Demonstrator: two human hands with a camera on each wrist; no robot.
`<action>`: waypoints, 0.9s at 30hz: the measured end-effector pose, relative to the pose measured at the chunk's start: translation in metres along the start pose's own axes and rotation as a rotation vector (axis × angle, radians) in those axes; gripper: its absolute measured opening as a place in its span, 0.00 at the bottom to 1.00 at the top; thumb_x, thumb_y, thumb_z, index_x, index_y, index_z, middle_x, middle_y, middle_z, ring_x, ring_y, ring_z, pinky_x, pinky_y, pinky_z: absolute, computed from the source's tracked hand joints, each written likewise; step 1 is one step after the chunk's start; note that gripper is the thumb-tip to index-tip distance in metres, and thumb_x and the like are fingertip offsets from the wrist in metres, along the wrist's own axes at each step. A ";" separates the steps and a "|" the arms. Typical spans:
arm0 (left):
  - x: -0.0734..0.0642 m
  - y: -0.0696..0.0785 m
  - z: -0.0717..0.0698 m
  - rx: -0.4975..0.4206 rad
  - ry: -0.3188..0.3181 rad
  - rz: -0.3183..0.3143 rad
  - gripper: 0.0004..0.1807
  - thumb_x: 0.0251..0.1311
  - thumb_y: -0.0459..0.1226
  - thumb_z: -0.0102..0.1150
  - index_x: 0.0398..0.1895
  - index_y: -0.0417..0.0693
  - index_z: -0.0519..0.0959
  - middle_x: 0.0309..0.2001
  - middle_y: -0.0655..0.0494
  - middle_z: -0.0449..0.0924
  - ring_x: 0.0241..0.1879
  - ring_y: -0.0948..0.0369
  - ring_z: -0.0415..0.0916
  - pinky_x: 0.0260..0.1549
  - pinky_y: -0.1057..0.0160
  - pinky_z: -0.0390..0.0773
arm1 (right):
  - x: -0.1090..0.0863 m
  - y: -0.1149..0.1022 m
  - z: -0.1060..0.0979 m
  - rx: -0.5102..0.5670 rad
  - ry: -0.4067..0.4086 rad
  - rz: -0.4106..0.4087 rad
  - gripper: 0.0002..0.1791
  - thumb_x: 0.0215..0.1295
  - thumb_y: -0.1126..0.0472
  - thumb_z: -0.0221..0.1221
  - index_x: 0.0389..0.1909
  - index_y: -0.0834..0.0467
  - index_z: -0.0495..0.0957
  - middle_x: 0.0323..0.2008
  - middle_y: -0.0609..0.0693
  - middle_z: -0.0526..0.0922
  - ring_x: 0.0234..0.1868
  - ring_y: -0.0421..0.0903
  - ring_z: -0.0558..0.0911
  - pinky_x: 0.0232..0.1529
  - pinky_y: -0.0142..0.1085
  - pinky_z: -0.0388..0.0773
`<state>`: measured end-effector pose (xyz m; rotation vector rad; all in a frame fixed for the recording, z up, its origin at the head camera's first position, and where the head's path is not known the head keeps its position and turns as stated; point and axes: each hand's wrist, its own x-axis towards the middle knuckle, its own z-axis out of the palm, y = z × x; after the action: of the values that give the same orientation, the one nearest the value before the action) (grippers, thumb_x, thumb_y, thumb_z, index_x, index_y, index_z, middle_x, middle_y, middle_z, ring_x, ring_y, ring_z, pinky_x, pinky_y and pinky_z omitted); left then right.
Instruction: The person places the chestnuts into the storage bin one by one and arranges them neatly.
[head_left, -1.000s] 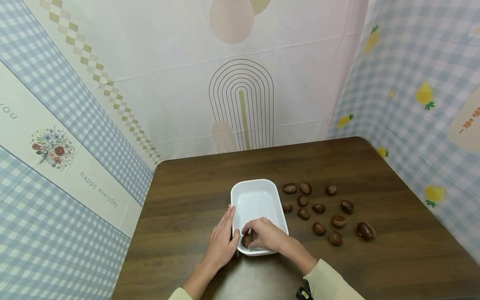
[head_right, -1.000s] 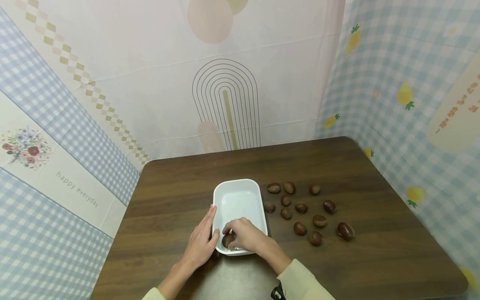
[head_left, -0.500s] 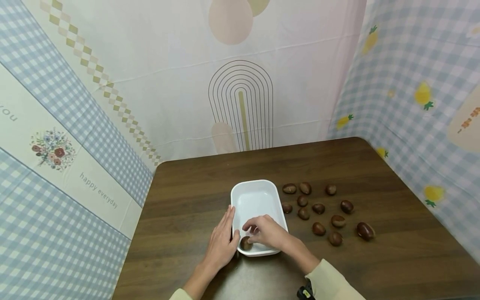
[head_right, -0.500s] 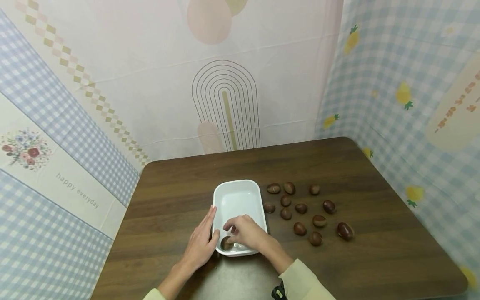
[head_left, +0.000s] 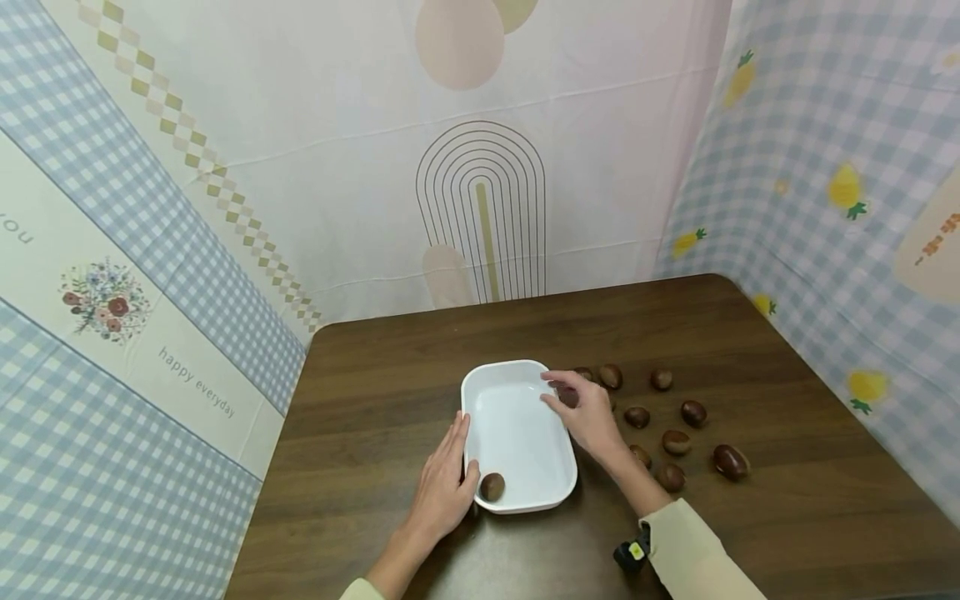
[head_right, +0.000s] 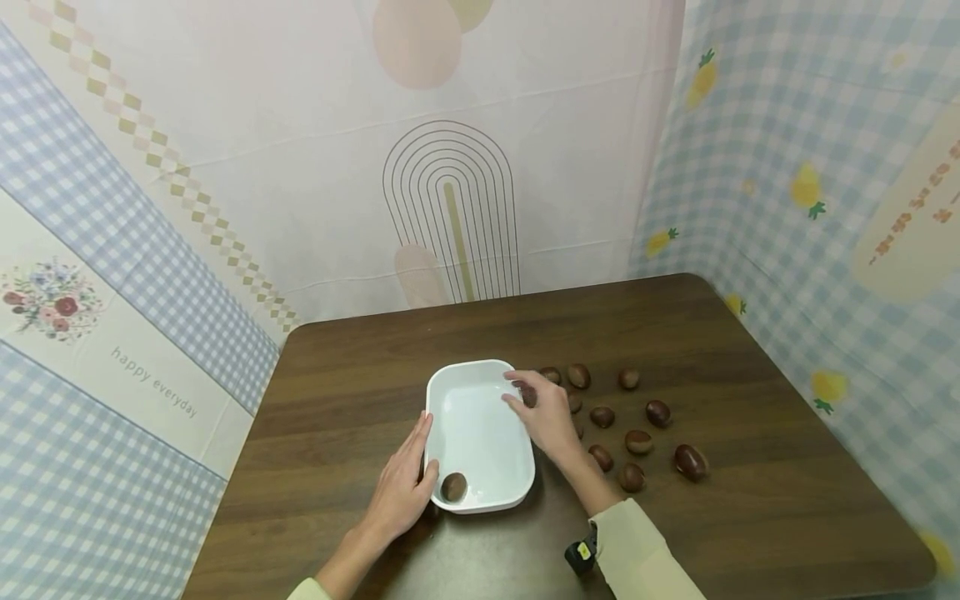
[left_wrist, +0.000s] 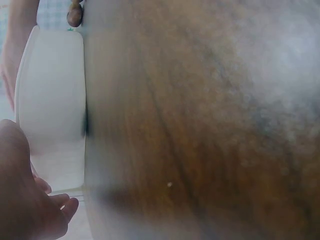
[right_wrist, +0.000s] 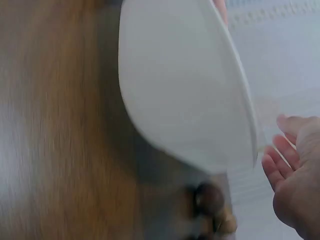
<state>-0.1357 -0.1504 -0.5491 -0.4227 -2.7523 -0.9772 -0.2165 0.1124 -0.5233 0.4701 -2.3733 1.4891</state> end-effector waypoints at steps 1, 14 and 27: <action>0.000 0.000 0.000 0.000 -0.003 -0.003 0.38 0.72 0.36 0.53 0.84 0.40 0.59 0.82 0.43 0.58 0.79 0.46 0.59 0.67 0.33 0.68 | 0.000 0.006 -0.003 -0.008 0.022 0.024 0.18 0.65 0.69 0.72 0.56 0.64 0.86 0.51 0.59 0.89 0.49 0.58 0.88 0.51 0.53 0.84; -0.001 0.001 -0.001 0.001 -0.013 -0.019 0.37 0.73 0.37 0.53 0.84 0.41 0.58 0.83 0.45 0.56 0.80 0.48 0.58 0.68 0.33 0.67 | -0.013 0.044 -0.020 -0.142 -0.054 0.209 0.21 0.65 0.68 0.72 0.59 0.65 0.85 0.55 0.61 0.88 0.53 0.61 0.88 0.53 0.54 0.84; 0.000 -0.001 0.000 0.011 -0.015 -0.008 0.38 0.73 0.36 0.53 0.84 0.41 0.58 0.83 0.44 0.56 0.80 0.47 0.58 0.68 0.35 0.68 | -0.018 0.049 -0.017 -0.273 -0.100 0.158 0.21 0.61 0.70 0.74 0.55 0.65 0.86 0.50 0.60 0.89 0.48 0.58 0.88 0.49 0.52 0.85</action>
<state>-0.1358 -0.1510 -0.5494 -0.4190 -2.7733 -0.9646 -0.2197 0.1497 -0.5632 0.3036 -2.6952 1.1984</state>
